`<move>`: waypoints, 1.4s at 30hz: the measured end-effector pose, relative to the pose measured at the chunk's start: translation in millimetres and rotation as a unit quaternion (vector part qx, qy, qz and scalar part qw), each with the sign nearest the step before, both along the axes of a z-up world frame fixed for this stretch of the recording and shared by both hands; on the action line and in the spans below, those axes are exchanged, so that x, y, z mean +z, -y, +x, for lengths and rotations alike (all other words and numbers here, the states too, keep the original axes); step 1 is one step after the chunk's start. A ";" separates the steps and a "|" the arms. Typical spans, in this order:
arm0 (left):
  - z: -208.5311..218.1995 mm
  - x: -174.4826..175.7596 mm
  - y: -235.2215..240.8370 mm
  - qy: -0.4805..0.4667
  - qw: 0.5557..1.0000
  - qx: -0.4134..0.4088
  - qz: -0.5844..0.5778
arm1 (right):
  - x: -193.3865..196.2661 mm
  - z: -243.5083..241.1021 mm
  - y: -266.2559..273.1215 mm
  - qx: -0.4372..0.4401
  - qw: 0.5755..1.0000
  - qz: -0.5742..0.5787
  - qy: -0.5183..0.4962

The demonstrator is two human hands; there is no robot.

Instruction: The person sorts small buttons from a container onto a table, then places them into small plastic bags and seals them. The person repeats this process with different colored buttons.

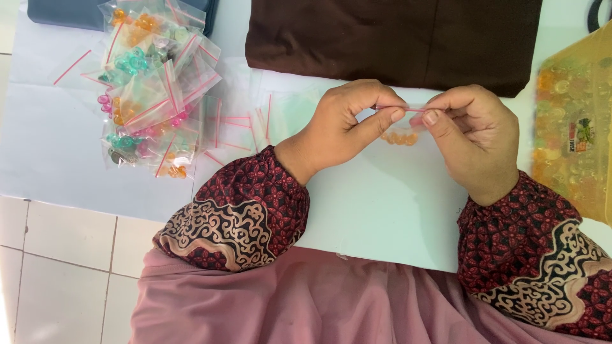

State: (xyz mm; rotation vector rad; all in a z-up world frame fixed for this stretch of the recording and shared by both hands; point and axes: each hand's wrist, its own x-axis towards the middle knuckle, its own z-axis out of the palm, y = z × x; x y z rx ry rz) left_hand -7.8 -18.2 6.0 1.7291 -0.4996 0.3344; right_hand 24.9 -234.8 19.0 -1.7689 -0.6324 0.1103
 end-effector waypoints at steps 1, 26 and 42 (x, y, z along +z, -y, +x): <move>-0.6 -0.2 0.2 0.003 1.000 0.008 -0.009 | 1.4 -0.5 0.0 -0.003 1.000 0.002 0.003; -18.4 4.4 3.1 -0.054 0.995 0.080 -0.023 | -7.3 -19.6 -7.1 -0.021 0.998 0.051 -0.030; -158.7 54.2 -181.9 0.045 0.959 0.276 0.044 | 80.2 -67.7 -228.0 0.139 0.988 0.022 0.070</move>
